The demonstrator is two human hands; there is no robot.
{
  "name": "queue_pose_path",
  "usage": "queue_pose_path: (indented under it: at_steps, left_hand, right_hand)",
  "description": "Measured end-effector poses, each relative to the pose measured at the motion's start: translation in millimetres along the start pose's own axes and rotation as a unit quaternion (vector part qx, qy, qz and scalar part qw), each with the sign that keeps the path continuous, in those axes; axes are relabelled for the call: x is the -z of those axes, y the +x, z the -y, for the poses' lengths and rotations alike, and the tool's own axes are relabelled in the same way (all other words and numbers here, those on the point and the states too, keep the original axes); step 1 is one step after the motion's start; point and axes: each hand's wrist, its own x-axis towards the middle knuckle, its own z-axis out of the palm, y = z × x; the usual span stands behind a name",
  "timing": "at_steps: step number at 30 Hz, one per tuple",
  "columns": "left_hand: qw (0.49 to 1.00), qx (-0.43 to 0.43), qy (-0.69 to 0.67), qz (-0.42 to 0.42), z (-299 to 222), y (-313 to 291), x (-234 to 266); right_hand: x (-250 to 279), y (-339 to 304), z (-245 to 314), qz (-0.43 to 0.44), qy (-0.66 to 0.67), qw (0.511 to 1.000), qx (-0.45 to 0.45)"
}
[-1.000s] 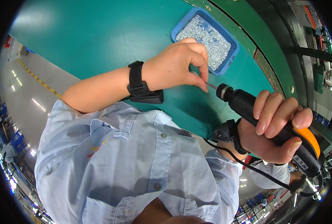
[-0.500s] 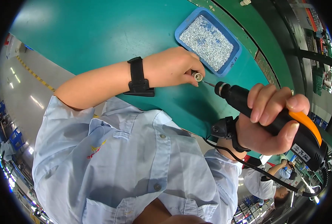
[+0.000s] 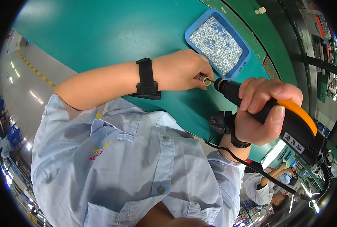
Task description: The person picks up a white plastic component, inserts a small metal screw from a blue tray into it, and tightens it using an electric screwdriver. This process is repeated for several components, which are then placed onto a green conveyor belt.
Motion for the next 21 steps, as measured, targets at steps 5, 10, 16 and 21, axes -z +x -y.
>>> queue_pose_path:
  at_steps: [5, 10, 16, 21]
  left_hand:
    - [1.000, -0.020, -0.002, -0.012, 0, 0, 0]
    - [0.999, 0.031, -0.009, 0.012, -7, 0, 3]
    - [1.000, -0.002, 0.011, 0.027, -5, -1, 3]
    - [0.994, -0.096, 0.037, -0.025, 4, -3, 0]
  right_hand:
    - [-1, 1, 0, 0.012, 0.000, 1.000, -0.017]
    - [-1, 3, -2, 0.017, 0.001, 1.000, -0.025]
    - [3, 2, -5, 0.036, 0.005, 0.999, 0.003]
    - [18, 4, 27, 0.059, 0.086, 0.991, 0.085]
